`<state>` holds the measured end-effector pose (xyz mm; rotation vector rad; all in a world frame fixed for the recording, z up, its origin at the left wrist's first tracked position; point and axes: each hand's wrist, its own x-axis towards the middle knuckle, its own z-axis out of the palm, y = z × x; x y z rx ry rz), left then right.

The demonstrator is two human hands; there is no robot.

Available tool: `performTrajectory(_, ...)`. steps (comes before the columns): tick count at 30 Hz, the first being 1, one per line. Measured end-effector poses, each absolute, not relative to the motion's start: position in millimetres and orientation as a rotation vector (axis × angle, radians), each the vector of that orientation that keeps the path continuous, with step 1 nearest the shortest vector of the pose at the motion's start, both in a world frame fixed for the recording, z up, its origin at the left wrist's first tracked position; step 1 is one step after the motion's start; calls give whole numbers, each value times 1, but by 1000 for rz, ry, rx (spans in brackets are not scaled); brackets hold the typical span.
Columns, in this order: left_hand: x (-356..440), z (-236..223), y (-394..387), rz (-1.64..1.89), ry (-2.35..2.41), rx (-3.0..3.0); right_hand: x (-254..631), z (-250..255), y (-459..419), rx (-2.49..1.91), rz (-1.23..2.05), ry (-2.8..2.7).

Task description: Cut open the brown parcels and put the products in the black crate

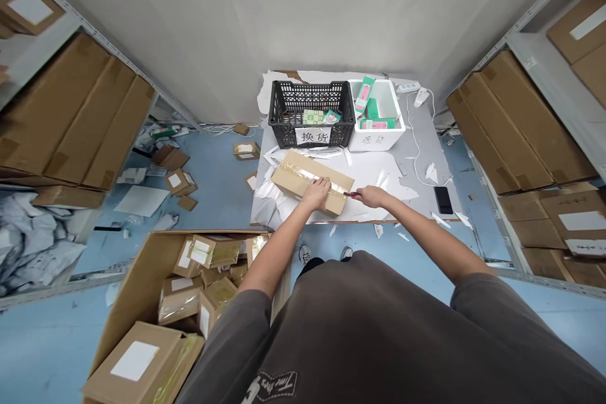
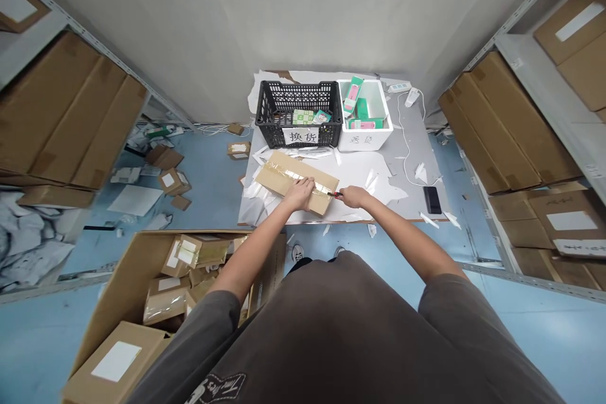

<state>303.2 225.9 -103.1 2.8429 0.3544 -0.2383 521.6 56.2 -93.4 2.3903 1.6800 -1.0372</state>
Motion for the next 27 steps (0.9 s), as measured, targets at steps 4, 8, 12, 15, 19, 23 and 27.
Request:
performTrajectory(4, 301, -100, 224, -243, 367, 2843, 515, -86, 54, 2359, -1025, 1664)
performTrajectory(8, 303, -95, 222, -292, 369, 2866, 505, -74, 53, 2294, -914, 1661)
performTrajectory(12, 306, -89, 221, -365, 349, 2905, 500, -66, 53, 2210, -871, 1658)
performTrajectory(15, 306, -86, 219, -391, 355, 2910, 501, -66, 52, 2220, -923, 1633)
performTrajectory(19, 306, -85, 217, -408, 360, 2902, 509, -78, 45, 2357, -1140, 1628)
performTrajectory(23, 306, -86, 217, -403, 362, 2907, 511, -98, 28, 2591, -1737, 1376)
performTrajectory(27, 308, -87, 218, -430, 369, 2900, 494, -122, 9, 2688, -2276, 1107)
